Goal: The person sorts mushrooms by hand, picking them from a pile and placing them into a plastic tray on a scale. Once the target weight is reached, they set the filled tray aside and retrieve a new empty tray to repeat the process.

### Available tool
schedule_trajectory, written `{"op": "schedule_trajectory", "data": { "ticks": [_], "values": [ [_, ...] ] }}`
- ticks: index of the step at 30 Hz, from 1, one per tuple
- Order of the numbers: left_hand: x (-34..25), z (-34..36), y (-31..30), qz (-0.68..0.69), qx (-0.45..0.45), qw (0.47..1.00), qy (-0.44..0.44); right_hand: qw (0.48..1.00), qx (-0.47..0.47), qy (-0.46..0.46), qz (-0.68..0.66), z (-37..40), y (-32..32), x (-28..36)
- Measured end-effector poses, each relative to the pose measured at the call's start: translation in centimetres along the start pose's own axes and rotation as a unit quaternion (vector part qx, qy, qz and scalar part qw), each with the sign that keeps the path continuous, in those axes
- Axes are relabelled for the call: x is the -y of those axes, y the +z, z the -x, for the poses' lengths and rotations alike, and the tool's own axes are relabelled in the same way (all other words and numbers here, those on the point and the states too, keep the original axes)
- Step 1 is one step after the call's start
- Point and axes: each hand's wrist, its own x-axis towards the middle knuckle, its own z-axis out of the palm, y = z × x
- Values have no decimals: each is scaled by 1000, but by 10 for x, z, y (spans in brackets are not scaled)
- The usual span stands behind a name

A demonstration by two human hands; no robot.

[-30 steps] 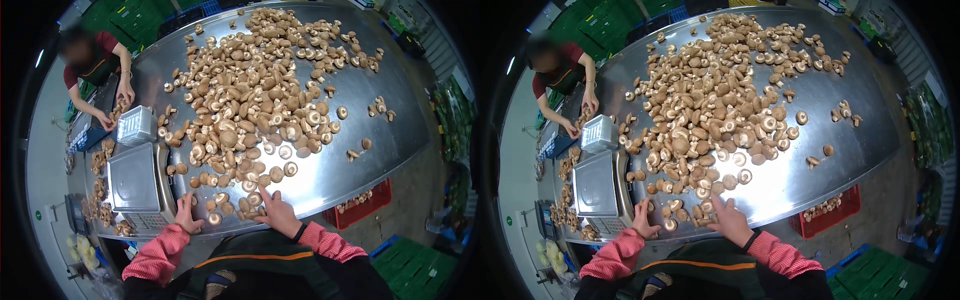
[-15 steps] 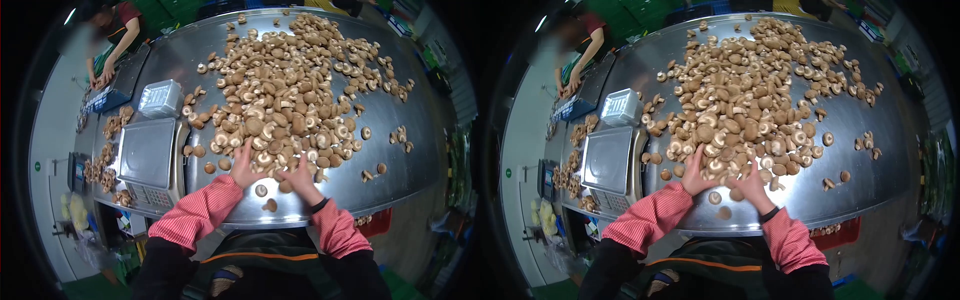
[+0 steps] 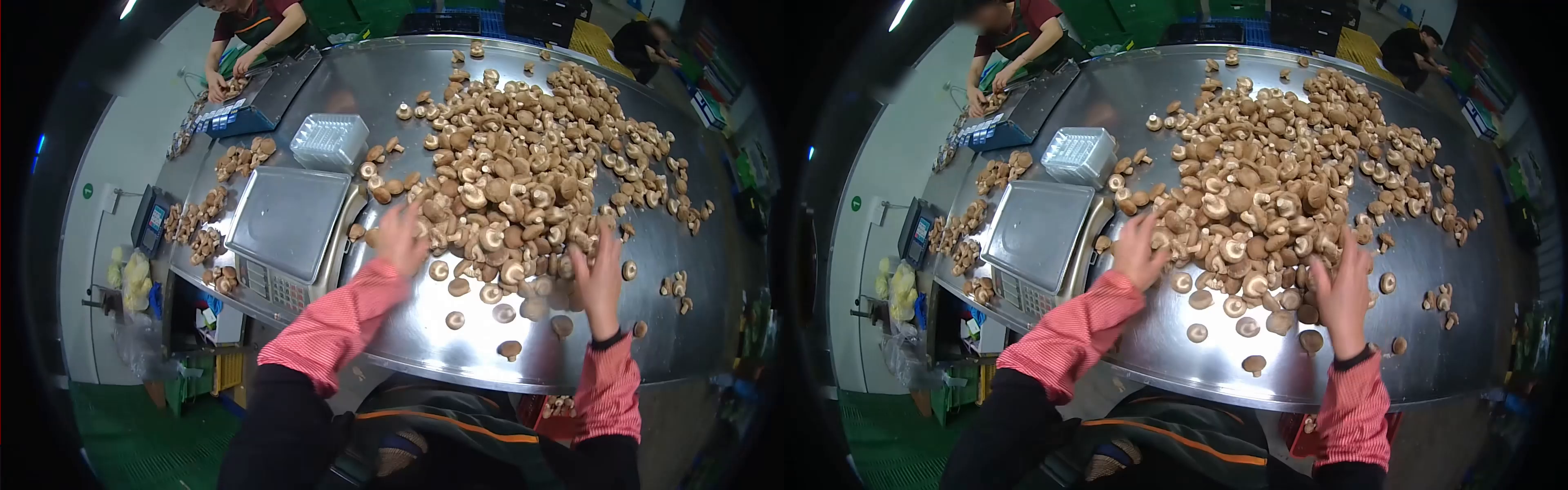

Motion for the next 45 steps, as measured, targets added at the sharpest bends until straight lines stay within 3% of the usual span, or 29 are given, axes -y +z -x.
{"op": "schedule_trajectory", "data": {
  "ticks": [2, 5, 6, 9, 10, 12, 14, 15, 16, 17, 20, 21, 23, 26, 29, 31, 32, 35, 37, 42, 45],
  "values": [
    [70, 24, 2, -169, 52, 984, 32, 988, 103, 87, -77, 33, -9, 6],
    [113, 17, 2, -353, 169, 919, 43, 980, 114, 112, -119, 81, 9, -5],
    [124, 15, 9, -406, 121, 900, 103, 978, 120, 112, -130, 89, 8, -2],
    [128, -5, 13, -419, 201, 881, 86, 973, 137, 102, -155, 108, 8, 12],
    [127, -9, 9, -412, 179, 886, 118, 973, 143, 92, -156, 114, 10, 13],
    [115, -14, 10, -373, 202, 903, 69, 980, 135, 61, -130, 124, 10, 16],
    [88, -25, -3, -300, 227, 926, 36, 971, 167, 87, -145, 130, 7, 24],
    [68, -29, -11, -132, 243, 960, -34, 966, 183, 98, -154, 132, 7, 30],
    [48, -34, -17, 40, 249, 962, -104, 968, 167, 86, -168, 135, 10, 36],
    [39, -35, -21, 211, 248, 930, -170, 961, 191, 88, -178, 139, 15, 42],
    [56, -12, 2, 305, 193, 921, -147, 944, 254, 77, -197, 147, 28, 63],
    [56, -3, -4, 214, 175, 954, -114, 929, 318, 73, -172, 147, 29, 74],
    [63, 18, -28, 30, 132, 990, -40, 938, 313, 18, -150, 164, 45, 89],
    [84, 62, -34, -14, 130, 990, -54, 929, 339, -67, -134, 181, 68, 113],
    [70, 61, -27, 10, 139, 990, 28, 918, 362, -48, -158, 173, 85, 139],
    [57, 54, 3, 155, 144, 977, 26, 942, 291, -3, -169, 152, 89, 161],
    [43, 51, 3, 162, 150, 974, 46, 954, 244, 11, -174, 141, 93, 168],
    [38, 40, -28, 277, 171, 935, 139, 950, 118, 120, -264, 96, 105, 188],
    [45, 37, -83, 327, 175, 920, 125, 962, 96, 111, -230, 51, 103, 215],
    [125, 54, -157, 338, 158, 926, 55, 962, 30, -176, -207, -64, 184, 304],
    [159, 56, -183, 359, 144, 922, 34, 956, 52, -250, -144, -129, 245, 350]
  ]
}}
